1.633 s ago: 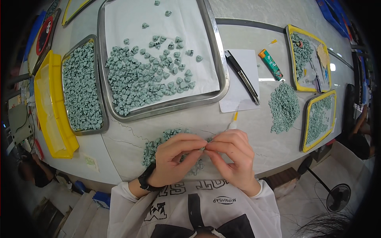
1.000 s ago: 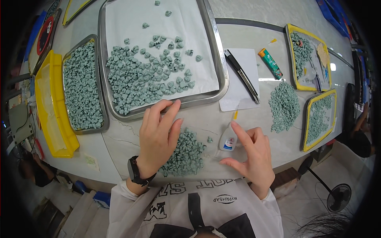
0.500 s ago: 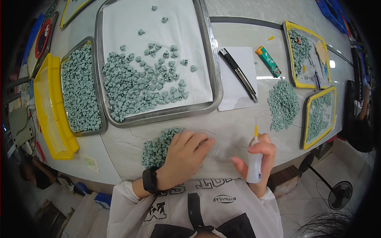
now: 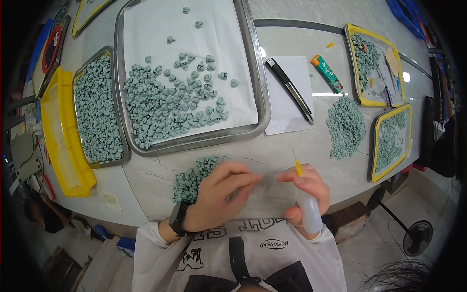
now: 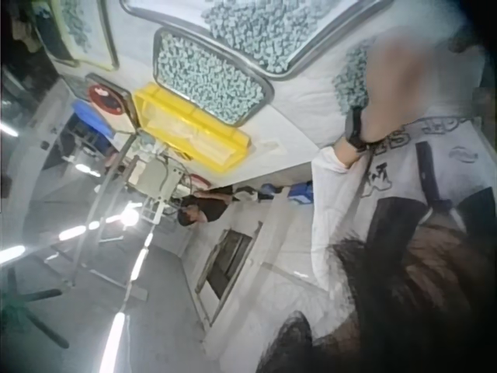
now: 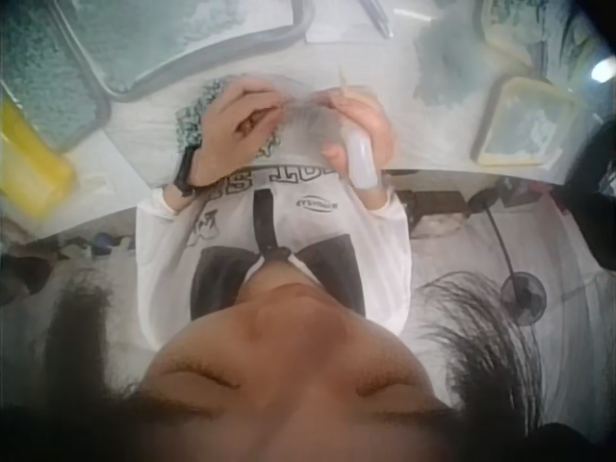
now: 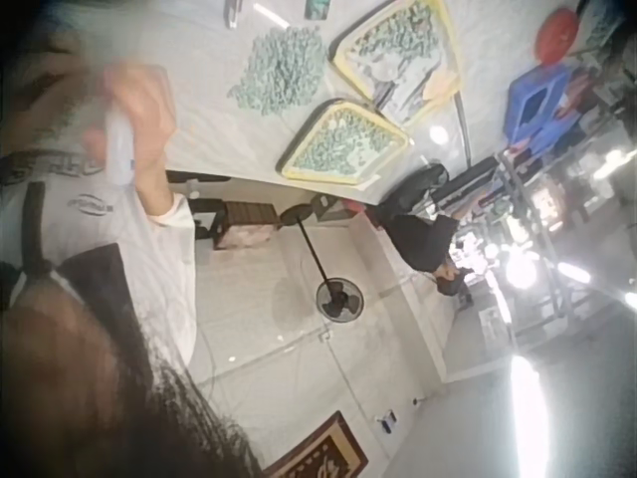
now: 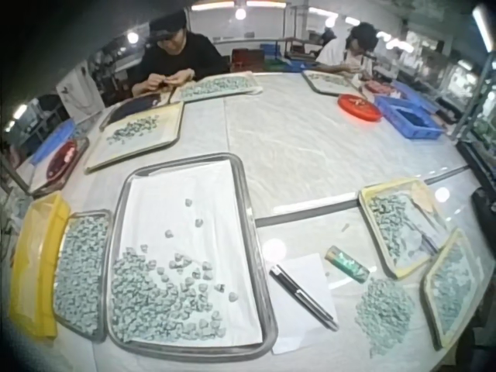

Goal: The person assembles small plastic components by applying glue from a bottle and joining the pieces together by hand.

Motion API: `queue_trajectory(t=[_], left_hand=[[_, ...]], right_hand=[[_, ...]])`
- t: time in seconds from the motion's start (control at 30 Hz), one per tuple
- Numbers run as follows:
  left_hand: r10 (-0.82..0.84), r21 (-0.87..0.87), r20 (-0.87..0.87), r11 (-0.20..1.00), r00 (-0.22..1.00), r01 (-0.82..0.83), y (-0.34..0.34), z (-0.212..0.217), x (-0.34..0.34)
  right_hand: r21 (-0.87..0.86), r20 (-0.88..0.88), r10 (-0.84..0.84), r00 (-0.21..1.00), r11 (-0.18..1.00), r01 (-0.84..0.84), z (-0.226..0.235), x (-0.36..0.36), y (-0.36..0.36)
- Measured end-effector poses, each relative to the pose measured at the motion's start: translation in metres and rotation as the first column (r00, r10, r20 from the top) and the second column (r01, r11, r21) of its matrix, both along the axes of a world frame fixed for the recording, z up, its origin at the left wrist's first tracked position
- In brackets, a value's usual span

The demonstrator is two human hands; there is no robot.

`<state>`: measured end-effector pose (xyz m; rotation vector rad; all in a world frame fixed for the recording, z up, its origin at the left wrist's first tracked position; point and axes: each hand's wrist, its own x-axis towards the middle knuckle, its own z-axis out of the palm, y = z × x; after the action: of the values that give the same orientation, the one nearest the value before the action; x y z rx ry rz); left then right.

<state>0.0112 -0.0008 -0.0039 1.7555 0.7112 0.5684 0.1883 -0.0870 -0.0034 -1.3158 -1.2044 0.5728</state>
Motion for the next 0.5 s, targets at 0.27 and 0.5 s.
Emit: queue_trajectory(t=[0.27, 0.5], left_hand=[[0.138, -0.600, 0.246, 0.799, 0.959, 0.039, 0.009, 0.005, -0.012], [0.189, -0.639, 0.249, 0.769, 0.950, 0.014, 0.005, 0.000, -0.017]], right_hand=[[0.094, 0.095, 0.236, 0.967, 0.965, -0.245, 0.008, -0.012, 0.010], [0.064, 0.124, 0.253, 0.960, 0.963, -0.262, 0.009, -0.013, 0.012]])
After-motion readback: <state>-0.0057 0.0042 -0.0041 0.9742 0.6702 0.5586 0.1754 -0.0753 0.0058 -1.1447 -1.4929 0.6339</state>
